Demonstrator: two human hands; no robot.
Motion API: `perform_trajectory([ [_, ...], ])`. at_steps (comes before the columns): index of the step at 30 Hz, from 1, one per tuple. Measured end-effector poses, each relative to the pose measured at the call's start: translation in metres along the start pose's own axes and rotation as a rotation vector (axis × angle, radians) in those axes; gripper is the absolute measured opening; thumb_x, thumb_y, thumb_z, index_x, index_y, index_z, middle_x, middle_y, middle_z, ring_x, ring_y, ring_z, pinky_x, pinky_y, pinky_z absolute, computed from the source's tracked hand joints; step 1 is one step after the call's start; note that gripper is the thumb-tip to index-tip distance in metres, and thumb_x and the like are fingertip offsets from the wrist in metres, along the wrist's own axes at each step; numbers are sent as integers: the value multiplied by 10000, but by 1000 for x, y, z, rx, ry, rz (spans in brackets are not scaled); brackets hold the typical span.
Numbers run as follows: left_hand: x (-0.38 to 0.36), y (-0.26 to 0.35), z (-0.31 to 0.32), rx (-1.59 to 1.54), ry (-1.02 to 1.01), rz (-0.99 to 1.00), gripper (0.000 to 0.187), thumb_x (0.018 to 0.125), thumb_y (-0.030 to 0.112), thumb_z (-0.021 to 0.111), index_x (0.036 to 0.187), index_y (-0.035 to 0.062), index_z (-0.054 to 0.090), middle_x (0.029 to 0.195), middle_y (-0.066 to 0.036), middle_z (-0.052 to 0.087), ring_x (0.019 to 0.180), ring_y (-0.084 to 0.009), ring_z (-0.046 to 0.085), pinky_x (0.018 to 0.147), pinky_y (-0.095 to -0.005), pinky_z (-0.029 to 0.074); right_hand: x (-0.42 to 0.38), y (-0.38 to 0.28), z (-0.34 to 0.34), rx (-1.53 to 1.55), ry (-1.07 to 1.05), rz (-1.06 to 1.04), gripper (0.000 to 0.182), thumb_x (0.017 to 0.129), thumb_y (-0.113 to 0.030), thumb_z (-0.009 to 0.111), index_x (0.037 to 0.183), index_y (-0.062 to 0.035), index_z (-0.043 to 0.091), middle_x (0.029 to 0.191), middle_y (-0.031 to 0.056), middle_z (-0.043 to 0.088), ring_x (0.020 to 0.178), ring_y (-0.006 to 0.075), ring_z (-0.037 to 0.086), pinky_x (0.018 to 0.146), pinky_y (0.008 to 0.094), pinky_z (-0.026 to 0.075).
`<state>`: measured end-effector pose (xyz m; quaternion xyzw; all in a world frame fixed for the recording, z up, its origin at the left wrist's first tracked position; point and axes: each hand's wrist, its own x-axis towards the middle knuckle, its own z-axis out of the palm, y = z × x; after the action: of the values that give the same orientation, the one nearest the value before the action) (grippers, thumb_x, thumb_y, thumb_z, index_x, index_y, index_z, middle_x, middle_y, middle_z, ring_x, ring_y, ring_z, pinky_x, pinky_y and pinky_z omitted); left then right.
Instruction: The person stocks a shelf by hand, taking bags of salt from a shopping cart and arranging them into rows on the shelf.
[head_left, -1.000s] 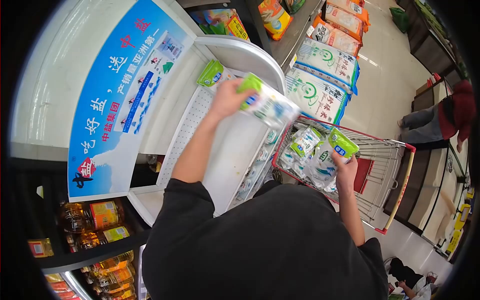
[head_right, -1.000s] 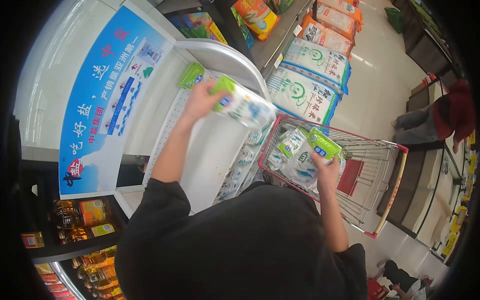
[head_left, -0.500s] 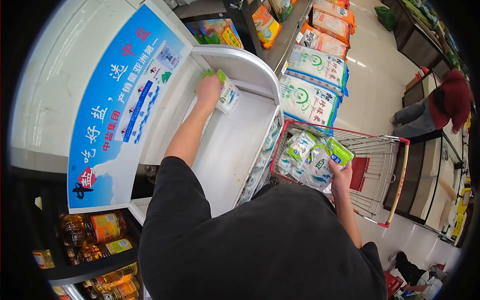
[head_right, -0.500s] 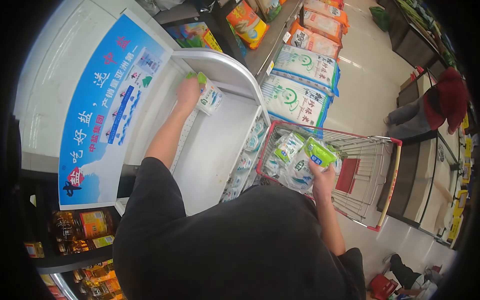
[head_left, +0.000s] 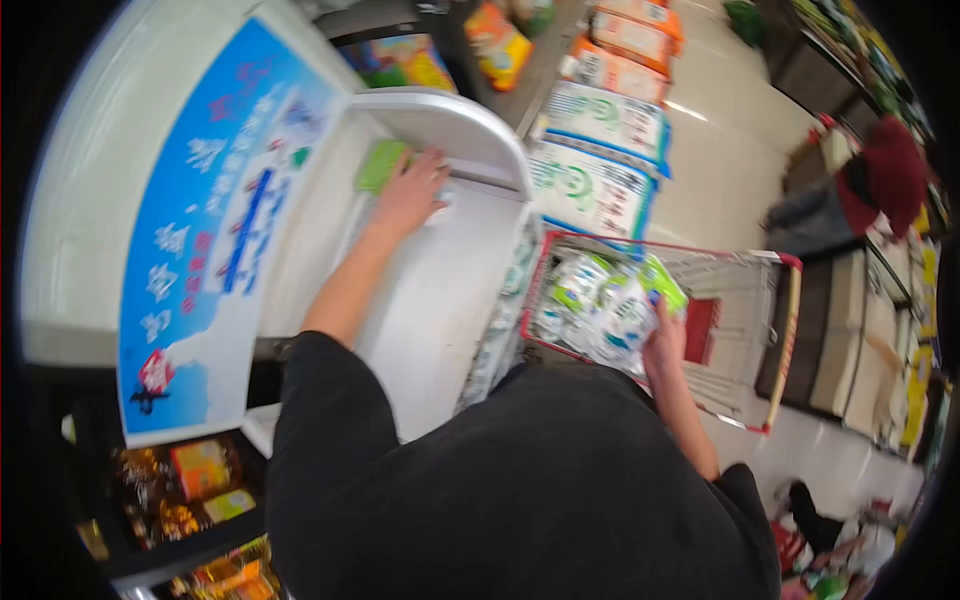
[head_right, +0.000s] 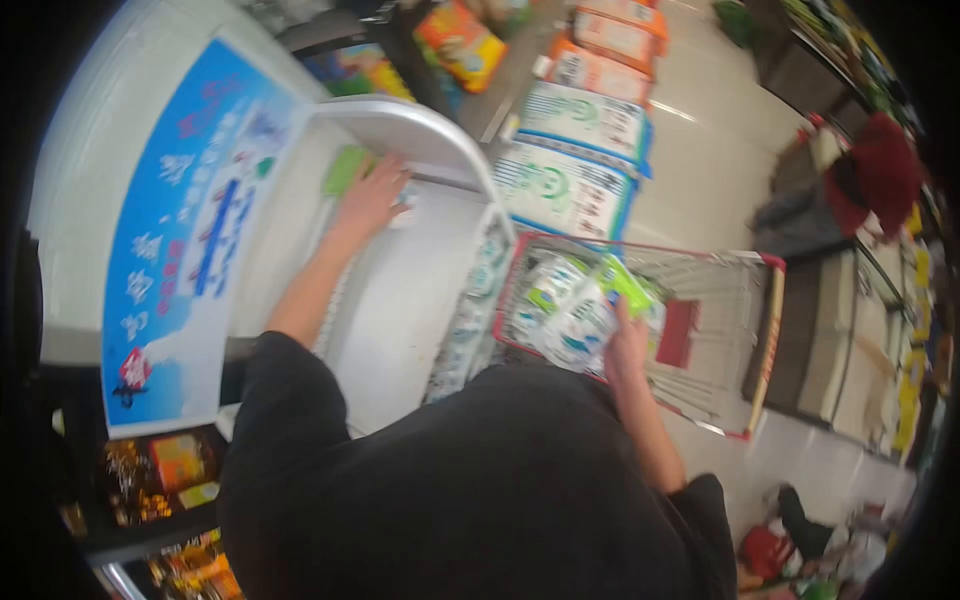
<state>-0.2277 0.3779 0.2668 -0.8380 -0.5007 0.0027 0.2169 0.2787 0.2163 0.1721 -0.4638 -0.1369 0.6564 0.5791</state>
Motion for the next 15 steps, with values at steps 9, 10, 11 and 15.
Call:
perform_trajectory([
  [9, -8, 12, 35, 117, -81, 133, 377, 932, 129, 637, 1295, 78, 722, 1684, -135, 422, 1594, -283, 344, 1288, -578, 279, -8, -15, 18, 239, -91, -14, 330, 1074, -130, 677, 1367, -7, 591, 1306, 125, 713, 1190, 244, 708, 1032, 441, 580],
  [10, -9, 14, 34, 123, -68, 119, 369, 936, 119, 628, 1291, 70, 716, 1680, -146, 424, 1593, -289, 346, 1288, -573, 284, -10, -18, 22, 296, -115, 21, 323, 1076, -123, 669, 1368, -8, 591, 1312, 129, 711, 1197, 250, 708, 1041, 448, 580],
  [11, -11, 16, 32, 126, -68, 125, 369, 936, 119, 628, 1291, 70, 716, 1680, -146, 424, 1593, -289, 346, 1288, -573, 284, -11, -21, 26, 302, -112, 19, 323, 1076, -123, 669, 1368, -8, 591, 1312, 129, 711, 1197, 250, 708, 1041, 448, 580],
  [15, -5, 64, -5, -31, 99, 78, 442, 892, 183, 747, 1312, 57, 697, 1595, -146, 522, 1503, -317, 458, 1231, -568, 361, -11, -26, 33, 332, -139, 31, 304, 1084, -110, 648, 1364, -2, 595, 1318, 126, 712, 1194, 242, 711, 1049, 443, 580],
])
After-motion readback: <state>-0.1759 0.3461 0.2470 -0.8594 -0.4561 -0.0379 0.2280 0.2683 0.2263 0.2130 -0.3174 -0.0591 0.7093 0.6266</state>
